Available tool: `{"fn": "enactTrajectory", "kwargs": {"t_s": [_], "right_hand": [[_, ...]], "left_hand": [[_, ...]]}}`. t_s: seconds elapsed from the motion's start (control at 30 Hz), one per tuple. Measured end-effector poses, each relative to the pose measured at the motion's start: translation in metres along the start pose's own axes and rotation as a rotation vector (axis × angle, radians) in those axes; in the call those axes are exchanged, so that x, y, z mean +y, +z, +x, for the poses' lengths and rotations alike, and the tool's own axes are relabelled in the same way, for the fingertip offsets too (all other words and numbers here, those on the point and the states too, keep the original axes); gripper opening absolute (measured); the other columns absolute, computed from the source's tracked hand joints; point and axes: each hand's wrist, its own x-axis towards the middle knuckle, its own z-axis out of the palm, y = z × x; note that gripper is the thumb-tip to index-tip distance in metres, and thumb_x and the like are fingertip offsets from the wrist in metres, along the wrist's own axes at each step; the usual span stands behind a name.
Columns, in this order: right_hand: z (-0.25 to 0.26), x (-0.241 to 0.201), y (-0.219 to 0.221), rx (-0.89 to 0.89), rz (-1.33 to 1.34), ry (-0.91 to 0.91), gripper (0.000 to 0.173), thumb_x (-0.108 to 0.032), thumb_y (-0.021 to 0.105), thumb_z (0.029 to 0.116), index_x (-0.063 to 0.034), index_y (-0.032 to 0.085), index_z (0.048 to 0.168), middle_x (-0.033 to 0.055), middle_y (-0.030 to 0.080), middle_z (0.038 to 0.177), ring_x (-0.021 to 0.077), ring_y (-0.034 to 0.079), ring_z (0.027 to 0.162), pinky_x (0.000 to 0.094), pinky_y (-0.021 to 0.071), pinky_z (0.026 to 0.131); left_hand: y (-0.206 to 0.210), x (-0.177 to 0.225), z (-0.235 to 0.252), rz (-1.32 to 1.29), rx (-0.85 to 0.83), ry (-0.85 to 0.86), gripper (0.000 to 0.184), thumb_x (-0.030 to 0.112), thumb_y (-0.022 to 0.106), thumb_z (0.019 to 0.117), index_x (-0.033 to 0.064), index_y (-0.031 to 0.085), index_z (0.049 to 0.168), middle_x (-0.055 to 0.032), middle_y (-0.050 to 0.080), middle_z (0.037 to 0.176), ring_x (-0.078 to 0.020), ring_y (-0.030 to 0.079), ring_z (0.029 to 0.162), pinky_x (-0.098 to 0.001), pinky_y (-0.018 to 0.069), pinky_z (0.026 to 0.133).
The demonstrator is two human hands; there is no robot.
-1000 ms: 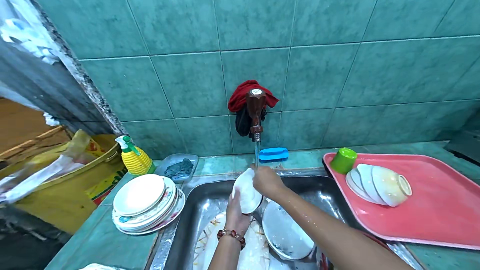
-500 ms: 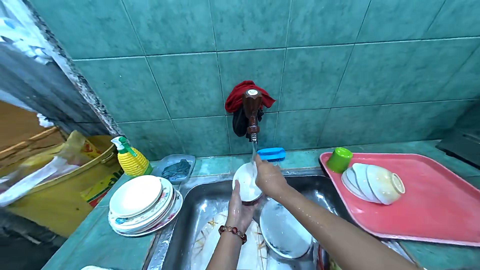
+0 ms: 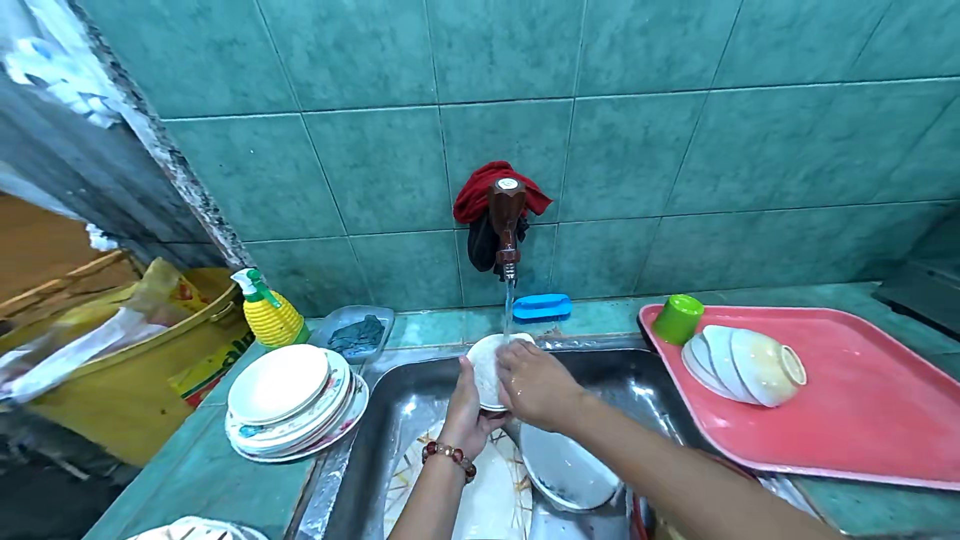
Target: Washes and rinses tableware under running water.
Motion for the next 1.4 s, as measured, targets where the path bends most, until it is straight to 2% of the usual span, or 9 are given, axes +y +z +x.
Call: {"fn": "enactTrajectory", "kwargs": {"t_s": [0.13, 0.27, 0.37, 0.5, 0.73, 0.9, 1.03, 1.23, 1.4], "right_hand": [[0.006, -0.02, -0.003, -0.022, 0.219, 0.051, 0.04, -0.025, 0.042, 0.1075, 0.0026, 0.062, 0.129, 0.0223, 0.054, 0.14, 0.0402, 0.051, 0.133, 0.0576, 0.0434, 0.107], [-0.003, 0.002, 0.001, 0.07, 0.097, -0.025, 0.033, -0.023, 0.048, 0.1053, -0.0026, 0.069, 0.121, 0.021, 0.059, 0.139, 0.0388, 0.048, 0.137, 0.0594, 0.0344, 0.114], [0.005, 0.003, -0.008, 0.184, 0.199, 0.28, 0.063, -0.015, 0.069, 0.0946, -0.0107, 0.046, 0.154, 0.023, 0.041, 0.156, 0.0418, 0.042, 0.142, 0.0619, 0.0399, 0.11], [0.018, -0.005, -0.026, 0.081, 0.518, 0.579, 0.041, -0.013, 0.065, 0.0967, 0.0016, 0.058, 0.134, 0.0274, 0.064, 0.127, 0.0433, 0.064, 0.117, 0.0605, 0.0521, 0.096], [0.02, -0.012, -0.03, 0.428, 0.071, 0.193, 0.032, -0.003, 0.06, 0.0991, -0.0134, 0.065, 0.129, 0.0166, 0.064, 0.133, 0.04, 0.068, 0.109, 0.0548, 0.0597, 0.079], [0.024, -0.004, -0.023, 0.345, 0.62, 0.565, 0.038, -0.027, 0.051, 0.1082, 0.0005, 0.057, 0.134, 0.0256, 0.064, 0.125, 0.0422, 0.066, 0.109, 0.0596, 0.0539, 0.092], [0.03, -0.003, -0.023, 0.227, 0.983, 0.634, 0.043, -0.022, 0.05, 0.1085, -0.0115, 0.038, 0.149, 0.0281, 0.064, 0.116, 0.044, 0.065, 0.105, 0.0603, 0.0514, 0.087], [0.032, 0.005, -0.052, 0.181, 0.482, 0.423, 0.037, -0.025, 0.048, 0.1093, -0.0136, 0.057, 0.144, 0.0213, 0.067, 0.127, 0.0407, 0.066, 0.115, 0.0613, 0.0528, 0.094], [-0.003, -0.005, -0.062, 0.194, 0.087, 0.181, 0.045, -0.011, 0.062, 0.0992, -0.0252, 0.06, 0.142, 0.02, 0.062, 0.133, 0.0434, 0.066, 0.108, 0.0619, 0.0566, 0.079]], "left_hand": [[0.002, 0.0, 0.0, 0.013, -0.02, 0.026, 0.079, 0.071, 0.019, 0.1015, 0.0075, 0.055, 0.132, -0.0173, 0.066, 0.109, -0.0293, 0.067, 0.094, -0.0476, 0.0559, 0.077], [-0.012, 0.005, 0.0, -0.004, 0.031, -0.027, 0.076, 0.067, 0.022, 0.1041, 0.007, 0.046, 0.145, -0.0254, 0.063, 0.123, -0.0381, 0.069, 0.098, -0.0518, 0.0601, 0.076], [-0.014, -0.001, 0.002, -0.079, 0.034, -0.025, 0.068, 0.061, 0.028, 0.1063, 0.0097, 0.042, 0.149, -0.0264, 0.061, 0.13, -0.0417, 0.069, 0.104, -0.0546, 0.0614, 0.079], [-0.013, -0.016, 0.009, -0.221, 0.04, 0.012, 0.054, 0.039, 0.04, 0.1107, 0.0256, 0.022, 0.16, -0.0245, 0.051, 0.143, -0.0431, 0.064, 0.115, -0.0555, 0.0602, 0.083], [-0.011, -0.021, 0.008, -0.231, 0.064, -0.045, 0.071, 0.065, 0.026, 0.1044, 0.0173, 0.029, 0.158, -0.0245, 0.05, 0.147, -0.0429, 0.062, 0.121, -0.0576, 0.0583, 0.089], [-0.008, -0.016, 0.012, -0.31, 0.067, 0.016, 0.071, 0.062, 0.023, 0.1063, 0.0091, 0.038, 0.151, -0.0247, 0.054, 0.141, -0.0388, 0.063, 0.117, -0.0521, 0.0574, 0.089], [-0.002, -0.01, 0.013, -0.429, 0.074, 0.021, 0.065, 0.059, 0.022, 0.1077, 0.0119, 0.04, 0.148, -0.0214, 0.057, 0.133, -0.0332, 0.063, 0.111, -0.0478, 0.0558, 0.086], [0.004, -0.004, 0.02, -0.34, 0.0, 0.003, 0.041, 0.034, 0.035, 0.1116, 0.0043, 0.047, 0.136, -0.0184, 0.061, 0.117, -0.0278, 0.065, 0.096, -0.0411, 0.0563, 0.082], [0.021, -0.012, 0.02, -0.329, -0.082, 0.03, 0.033, 0.024, 0.031, 0.1115, 0.0006, 0.05, 0.124, -0.0143, 0.063, 0.102, -0.0228, 0.066, 0.088, -0.0381, 0.0573, 0.08]]}}
